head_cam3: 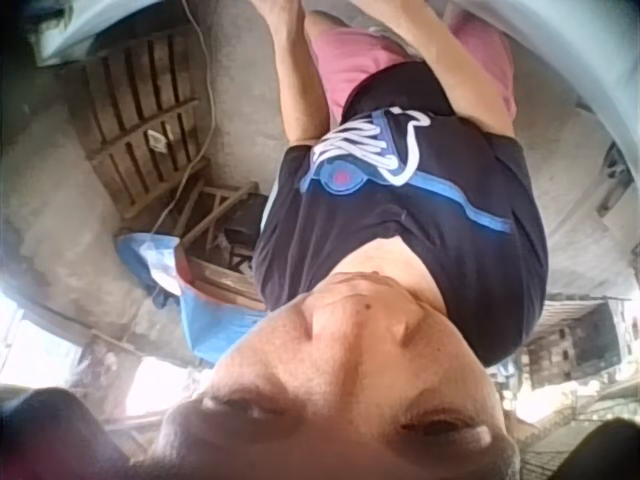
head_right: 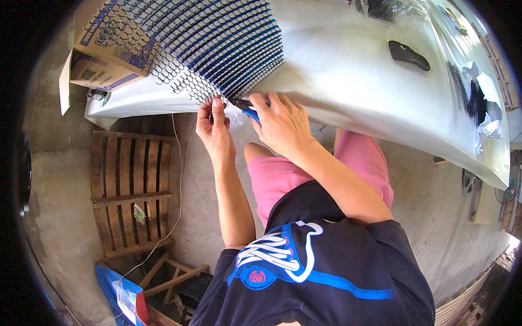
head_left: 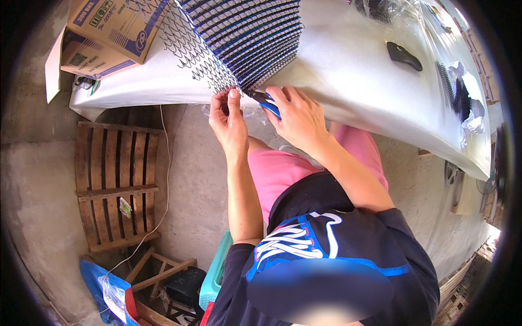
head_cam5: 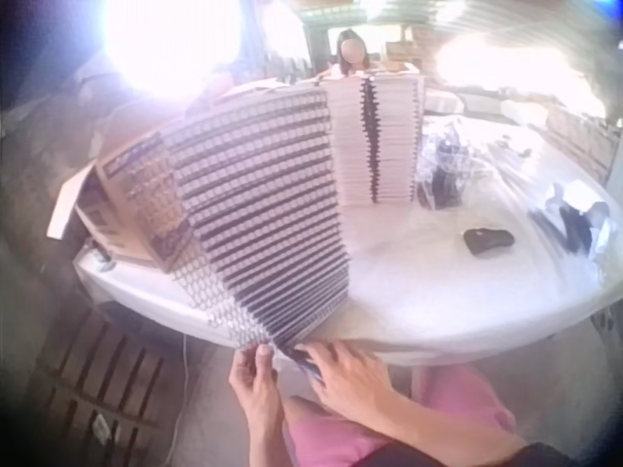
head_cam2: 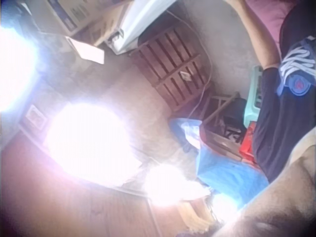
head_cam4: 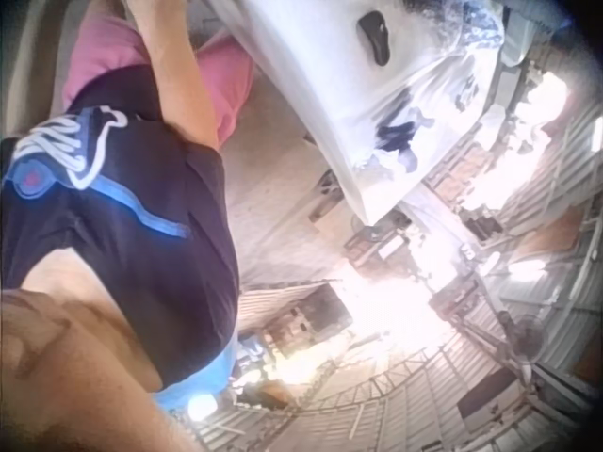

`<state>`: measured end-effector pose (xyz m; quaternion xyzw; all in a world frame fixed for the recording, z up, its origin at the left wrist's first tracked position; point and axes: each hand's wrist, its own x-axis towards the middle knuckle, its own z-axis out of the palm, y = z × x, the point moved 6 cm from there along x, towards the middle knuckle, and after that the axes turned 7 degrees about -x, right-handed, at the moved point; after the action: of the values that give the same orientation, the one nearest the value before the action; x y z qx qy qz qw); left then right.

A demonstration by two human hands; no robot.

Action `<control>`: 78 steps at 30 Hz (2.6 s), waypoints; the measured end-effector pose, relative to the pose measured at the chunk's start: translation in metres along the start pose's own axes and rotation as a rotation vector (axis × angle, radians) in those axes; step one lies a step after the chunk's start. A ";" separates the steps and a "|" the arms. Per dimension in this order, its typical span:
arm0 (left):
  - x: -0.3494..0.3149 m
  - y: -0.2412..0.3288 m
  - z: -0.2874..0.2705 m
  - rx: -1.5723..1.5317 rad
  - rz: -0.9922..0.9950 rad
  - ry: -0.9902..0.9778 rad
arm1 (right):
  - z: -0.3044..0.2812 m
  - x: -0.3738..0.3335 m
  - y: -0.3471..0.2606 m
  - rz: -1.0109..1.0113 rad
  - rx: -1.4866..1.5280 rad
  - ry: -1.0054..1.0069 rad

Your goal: The person uses blue-handled pliers to cut the excess ends of spiral bindings on a stack of notebooks on a white table.

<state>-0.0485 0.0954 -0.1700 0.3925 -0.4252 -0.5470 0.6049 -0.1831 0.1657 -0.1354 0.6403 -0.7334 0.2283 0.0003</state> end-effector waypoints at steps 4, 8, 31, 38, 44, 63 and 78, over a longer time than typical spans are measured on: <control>-0.001 0.001 -0.001 0.001 -0.044 -0.028 | -0.012 -0.004 -0.001 -0.077 -0.148 0.175; 0.001 0.009 -0.003 0.106 -0.019 -0.046 | -0.008 -0.004 -0.001 -0.106 -0.191 0.233; 0.004 0.013 -0.003 0.101 -0.050 -0.085 | 0.034 -0.001 0.014 0.305 0.815 -0.454; 0.002 0.016 -0.006 0.178 -0.036 -0.069 | 0.000 -0.010 0.004 0.083 0.208 0.075; 0.003 0.013 -0.005 0.159 -0.043 -0.068 | -0.012 -0.006 -0.006 -0.031 -0.008 0.202; 0.003 0.012 -0.007 0.175 -0.039 -0.084 | -0.013 -0.002 -0.004 -0.042 -0.043 0.191; 0.002 0.011 -0.008 0.184 0.015 -0.100 | 0.001 0.008 0.005 -0.067 0.023 0.067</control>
<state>-0.0376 0.0945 -0.1617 0.4154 -0.5063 -0.5200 0.5484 -0.1888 0.1577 -0.1358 0.6563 -0.7084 0.2582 0.0251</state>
